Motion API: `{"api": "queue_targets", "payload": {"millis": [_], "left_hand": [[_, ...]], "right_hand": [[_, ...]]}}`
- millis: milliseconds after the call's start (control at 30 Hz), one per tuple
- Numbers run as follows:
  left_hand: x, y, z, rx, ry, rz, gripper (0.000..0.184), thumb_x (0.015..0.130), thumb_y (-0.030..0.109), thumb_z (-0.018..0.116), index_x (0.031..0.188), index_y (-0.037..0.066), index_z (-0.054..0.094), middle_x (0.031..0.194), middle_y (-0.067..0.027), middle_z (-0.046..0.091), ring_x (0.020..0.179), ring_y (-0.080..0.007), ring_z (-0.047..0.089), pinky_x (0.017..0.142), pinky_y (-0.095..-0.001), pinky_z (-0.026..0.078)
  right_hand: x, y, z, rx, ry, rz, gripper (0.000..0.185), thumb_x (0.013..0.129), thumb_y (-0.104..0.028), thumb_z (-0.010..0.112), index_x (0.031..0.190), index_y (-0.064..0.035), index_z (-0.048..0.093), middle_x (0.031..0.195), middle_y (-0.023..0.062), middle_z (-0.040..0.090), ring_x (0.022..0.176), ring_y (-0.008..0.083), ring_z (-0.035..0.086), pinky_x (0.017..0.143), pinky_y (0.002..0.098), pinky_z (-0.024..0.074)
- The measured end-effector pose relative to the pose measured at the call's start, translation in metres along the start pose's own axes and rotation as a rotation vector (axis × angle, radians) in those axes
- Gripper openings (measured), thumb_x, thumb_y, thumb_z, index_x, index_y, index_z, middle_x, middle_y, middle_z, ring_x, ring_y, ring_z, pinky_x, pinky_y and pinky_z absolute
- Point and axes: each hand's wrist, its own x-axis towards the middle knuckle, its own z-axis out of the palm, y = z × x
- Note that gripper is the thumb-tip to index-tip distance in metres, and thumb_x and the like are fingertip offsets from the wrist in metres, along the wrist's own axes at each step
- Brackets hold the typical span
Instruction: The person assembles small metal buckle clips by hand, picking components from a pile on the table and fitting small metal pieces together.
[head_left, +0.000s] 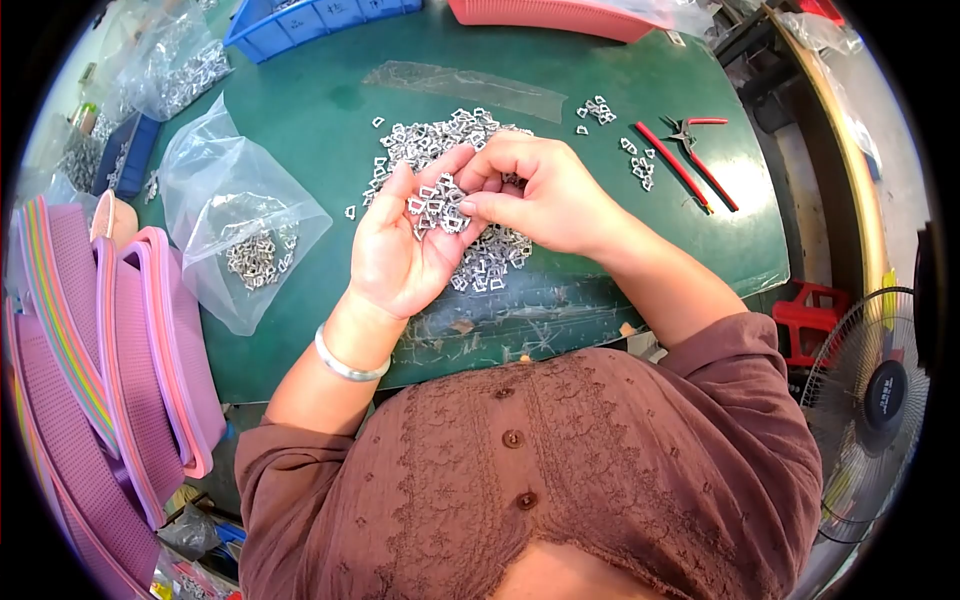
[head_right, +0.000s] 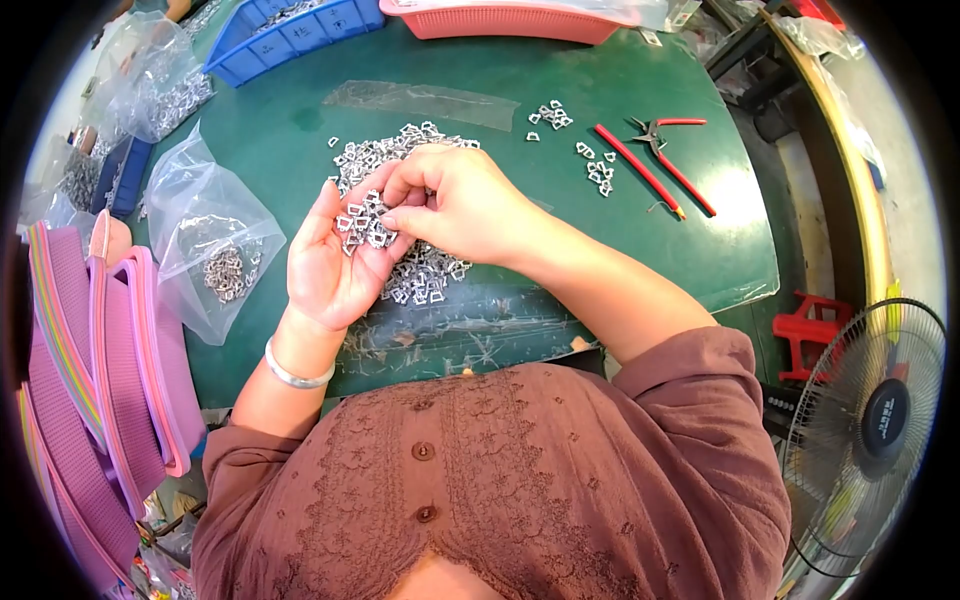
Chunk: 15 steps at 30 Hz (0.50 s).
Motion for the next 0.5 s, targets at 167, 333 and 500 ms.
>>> {"api": "queue_targets", "payload": {"millis": [167, 333, 500], "left_hand": [[0.000, 0.001, -0.003, -0.037, -0.041, 0.000, 0.054, 0.096, 0.034, 0.025, 0.130, -0.008, 0.027, 0.130, -0.0226, 0.037, 0.121, -0.0327, 0.038, 0.102, -0.0424, 0.033], [0.000, 0.003, -0.002, -0.014, -0.002, 0.000, 0.052, 0.096, 0.034, 0.026, 0.127, -0.007, 0.033, 0.123, -0.0204, 0.044, 0.112, -0.0298, 0.046, 0.097, -0.0402, 0.038], [0.000, 0.005, -0.003, -0.067, -0.069, 0.013, 0.051, 0.095, 0.035, 0.027, 0.126, -0.006, 0.035, 0.120, -0.0191, 0.047, 0.108, -0.0280, 0.050, 0.097, -0.0405, 0.039]], "right_hand": [[-0.002, 0.009, 0.004, -0.093, 0.054, -0.093, 0.010, 0.069, -0.003, 0.067, 0.077, -0.0018, 0.061, 0.070, 0.0058, 0.055, 0.060, 0.0135, 0.054, 0.056, 0.0256, 0.0451], [-0.001, 0.010, 0.003, -0.032, 0.053, -0.130, 0.007, 0.071, -0.001, 0.065, 0.075, -0.0006, 0.060, 0.073, 0.0063, 0.057, 0.064, 0.0132, 0.055, 0.057, 0.0248, 0.0462], [0.002, -0.002, -0.008, 0.660, -0.032, 0.171, 0.007, 0.077, 0.001, 0.058, 0.081, 0.0041, 0.054, 0.086, 0.0152, 0.061, 0.070, 0.0197, 0.062, 0.058, 0.0232, 0.0498]]}}
